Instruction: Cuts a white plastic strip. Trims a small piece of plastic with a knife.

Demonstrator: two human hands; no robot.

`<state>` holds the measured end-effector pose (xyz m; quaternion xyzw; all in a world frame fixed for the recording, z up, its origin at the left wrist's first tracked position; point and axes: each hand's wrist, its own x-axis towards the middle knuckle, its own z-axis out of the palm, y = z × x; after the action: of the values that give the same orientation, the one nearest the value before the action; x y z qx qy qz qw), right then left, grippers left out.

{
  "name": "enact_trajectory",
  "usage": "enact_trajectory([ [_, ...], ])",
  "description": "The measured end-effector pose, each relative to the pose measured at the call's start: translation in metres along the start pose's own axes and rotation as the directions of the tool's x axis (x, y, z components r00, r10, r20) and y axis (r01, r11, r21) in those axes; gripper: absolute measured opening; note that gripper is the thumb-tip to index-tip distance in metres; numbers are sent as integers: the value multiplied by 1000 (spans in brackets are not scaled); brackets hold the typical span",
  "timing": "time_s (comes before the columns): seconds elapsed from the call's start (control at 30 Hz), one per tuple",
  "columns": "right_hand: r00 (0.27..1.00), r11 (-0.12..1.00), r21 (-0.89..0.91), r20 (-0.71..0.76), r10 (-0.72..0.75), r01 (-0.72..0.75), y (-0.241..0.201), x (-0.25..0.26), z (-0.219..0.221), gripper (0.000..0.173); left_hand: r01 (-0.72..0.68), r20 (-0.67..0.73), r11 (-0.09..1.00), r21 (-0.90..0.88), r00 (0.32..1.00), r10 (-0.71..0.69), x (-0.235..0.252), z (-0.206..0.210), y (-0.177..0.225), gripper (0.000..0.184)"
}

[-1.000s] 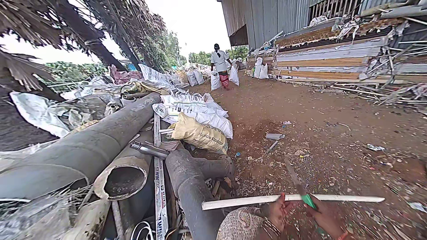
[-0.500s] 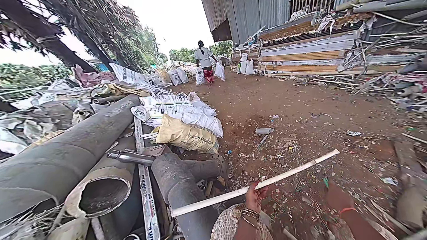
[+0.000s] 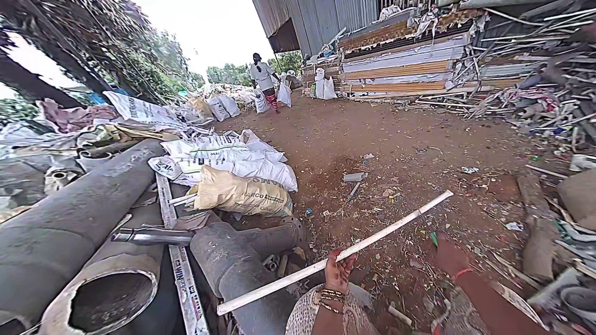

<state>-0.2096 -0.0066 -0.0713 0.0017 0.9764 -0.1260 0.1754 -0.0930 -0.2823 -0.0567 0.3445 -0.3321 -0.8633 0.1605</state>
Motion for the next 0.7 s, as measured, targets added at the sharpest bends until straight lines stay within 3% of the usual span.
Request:
enact_trajectory([
  [0.1, 915, 907, -164, 189, -357, 387, -40, -46, 20, 56, -31, -9, 997, 66, 999, 31, 0, 6, -13, 32],
  [0.13, 882, 874, -166, 218, -419, 456, -48, -55, 22, 57, -47, -4, 994, 96, 999, 48, -2, 5, -14, 31],
  [0.2, 924, 922, -134, 181, -338, 364, -44, -47, 14, 56, -91, 32, 987, 132, 996, 87, -4, 1, -10, 31],
  [0.27, 997, 999, 13, 68, -48, 47, -14, -17, -5, 56, -119, 79, 984, 130, 991, 109, -5, -6, -2, 31],
  [0.33, 975, 950, 224, -2, 224, -218, 26, 14, -16, 58, -148, 111, 983, 105, 984, 136, -2, -14, 3, 34],
  [0.37, 958, 918, 288, -7, 287, -273, 39, 21, -18, 60, -157, 126, 984, 88, 981, 145, -1, -16, 3, 34],
  [0.43, 979, 952, 236, -12, 203, -194, 30, 10, -17, 58, -160, 129, 985, 67, 980, 150, 2, -11, 4, 34],
  [0.5, 991, 992, 28, 50, -124, 123, -3, -20, -6, 55, -149, 120, 987, 61, 983, 141, 2, -3, 2, 31],
  [0.57, 905, 902, -107, 139, -402, 418, -31, -47, 11, 56, -142, 113, 987, 71, 985, 134, 2, 0, 0, 29],
  [0.6, 882, 875, -131, 149, -446, 465, -38, -52, 13, 56, -141, 120, 987, 80, 984, 131, 2, -1, 1, 30],
  [0.63, 900, 893, -123, 127, -418, 432, -38, -49, 10, 55, -139, 129, 987, 81, 983, 128, 3, -3, 2, 32],
  [0.7, 982, 983, -11, 48, -183, 183, -17, -28, -10, 55, -143, 135, 988, 57, 982, 134, 5, -14, 6, 36],
])
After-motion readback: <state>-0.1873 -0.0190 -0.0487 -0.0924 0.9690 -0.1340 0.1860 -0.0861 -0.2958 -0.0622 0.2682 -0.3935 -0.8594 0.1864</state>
